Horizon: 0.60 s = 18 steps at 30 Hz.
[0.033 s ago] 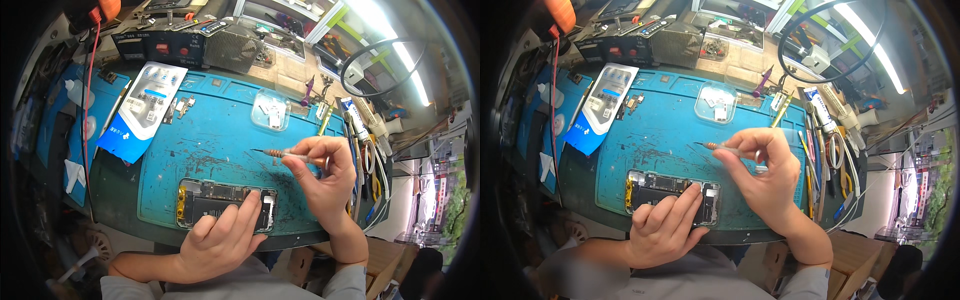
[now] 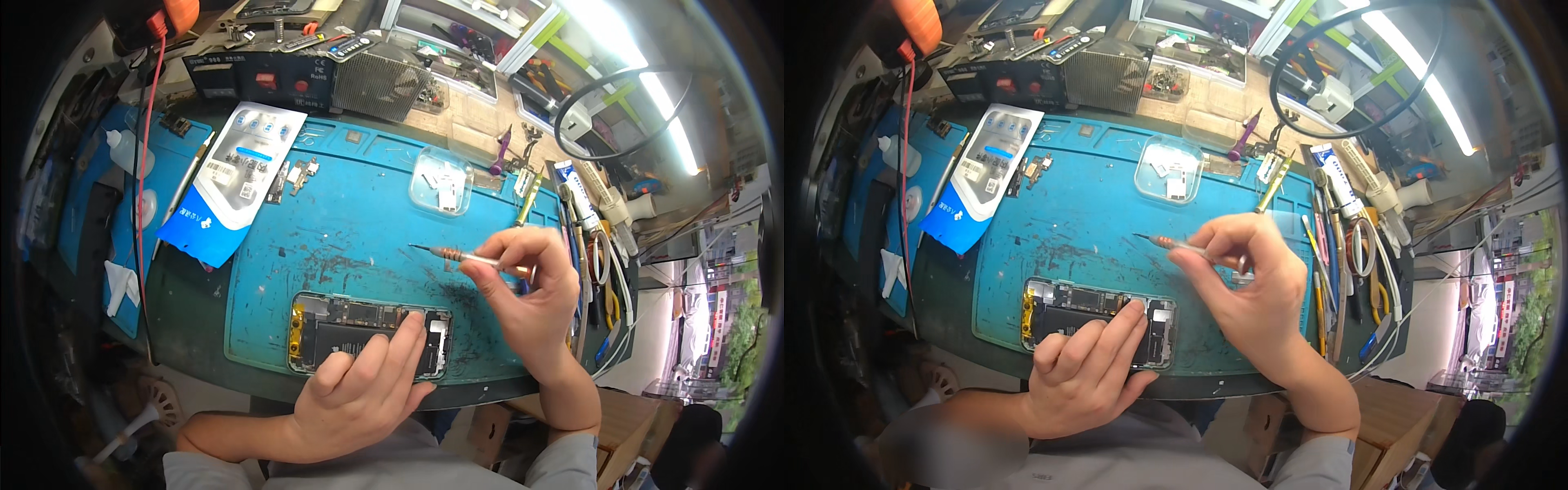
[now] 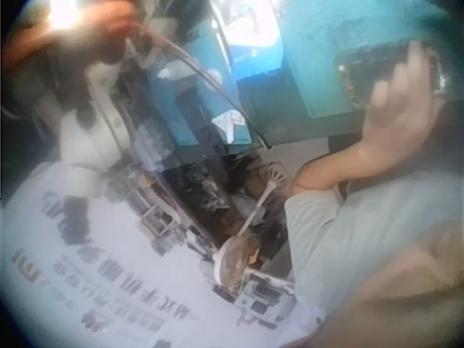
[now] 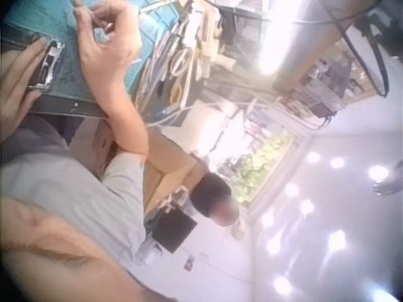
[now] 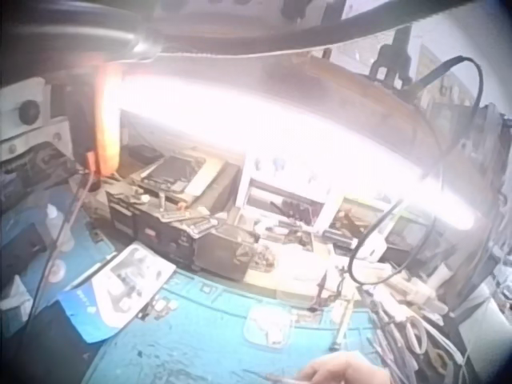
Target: The person uses a screwdriver and tweezers to remove screws and small components from a disassembled smartphone on a workbench. They place removed parts into a small container and continue unscrewing and extracting internal pieces.
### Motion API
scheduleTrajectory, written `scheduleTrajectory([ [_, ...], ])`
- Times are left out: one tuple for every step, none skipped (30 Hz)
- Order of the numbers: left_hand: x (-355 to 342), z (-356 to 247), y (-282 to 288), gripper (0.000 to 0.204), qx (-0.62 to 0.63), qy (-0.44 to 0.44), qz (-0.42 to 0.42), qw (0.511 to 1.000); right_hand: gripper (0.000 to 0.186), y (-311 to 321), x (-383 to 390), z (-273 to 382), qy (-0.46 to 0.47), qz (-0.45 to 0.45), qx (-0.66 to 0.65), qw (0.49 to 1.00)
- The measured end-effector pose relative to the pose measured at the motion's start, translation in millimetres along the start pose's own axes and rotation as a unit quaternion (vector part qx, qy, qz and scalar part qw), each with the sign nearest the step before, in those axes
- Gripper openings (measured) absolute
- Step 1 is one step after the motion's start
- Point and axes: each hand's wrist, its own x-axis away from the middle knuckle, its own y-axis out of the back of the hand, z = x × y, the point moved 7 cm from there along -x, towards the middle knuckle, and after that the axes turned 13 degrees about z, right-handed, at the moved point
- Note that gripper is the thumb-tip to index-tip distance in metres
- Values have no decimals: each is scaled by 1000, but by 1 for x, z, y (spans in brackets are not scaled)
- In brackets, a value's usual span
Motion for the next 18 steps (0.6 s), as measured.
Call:
scheduleTrajectory([
  [1,1,0,50,2,1,-3,1000,16,1,3,-4,-36,46,21,998],
  [1,0,0,49,4,0,-5,1000,18,-1,2,1,-32,86,72,993],
  [2,0,-1,49,7,-1,-6,1000,21,-4,0,8,-28,126,122,984],
  [2,0,-1,49,8,-1,-8,1000,25,-7,-2,12,-24,165,172,971],
  [2,0,-1,48,10,-3,-10,1000,34,-14,-1,9,-1,205,199,958],
  [2,0,0,48,12,-4,-11,1000,38,-20,0,8,-9,236,210,949],
  [2,0,0,48,14,-6,-13,1000,43,-25,-3,14,-1,264,260,929],
  [2,0,0,48,12,-7,-14,1000,49,-31,-6,20,8,292,310,905],
  [2,1,0,47,10,-9,-15,1000,51,-35,-7,21,5,299,324,898],
  [1,1,-1,47,8,-11,-16,1000,54,-39,-9,21,1,307,337,890],
  [2,1,-1,47,10,-10,-16,1000,57,-42,-10,21,-1,314,350,883],
  [2,1,-1,47,11,-10,-17,1000,57,-42,-10,20,-5,318,355,879],
  [2,1,-1,47,13,-10,-17,1000,57,-41,-10,20,-11,321,360,876],
  [2,1,-1,48,12,-10,-17,1000,58,-41,-10,19,-17,325,363,873],
  [2,1,-1,48,11,-10,-17,1000,57,-39,-9,18,-30,327,363,872],
  [2,1,-1,48,10,-11,-16,1000,57,-35,-9,18,-43,329,362,871],
  [2,1,-1,48,10,-10,-15,1000,56,-32,-8,17,-55,331,360,870],
  [3,1,-2,48,11,-10,-14,1000,55,-27,-9,18,-48,320,347,880],
])
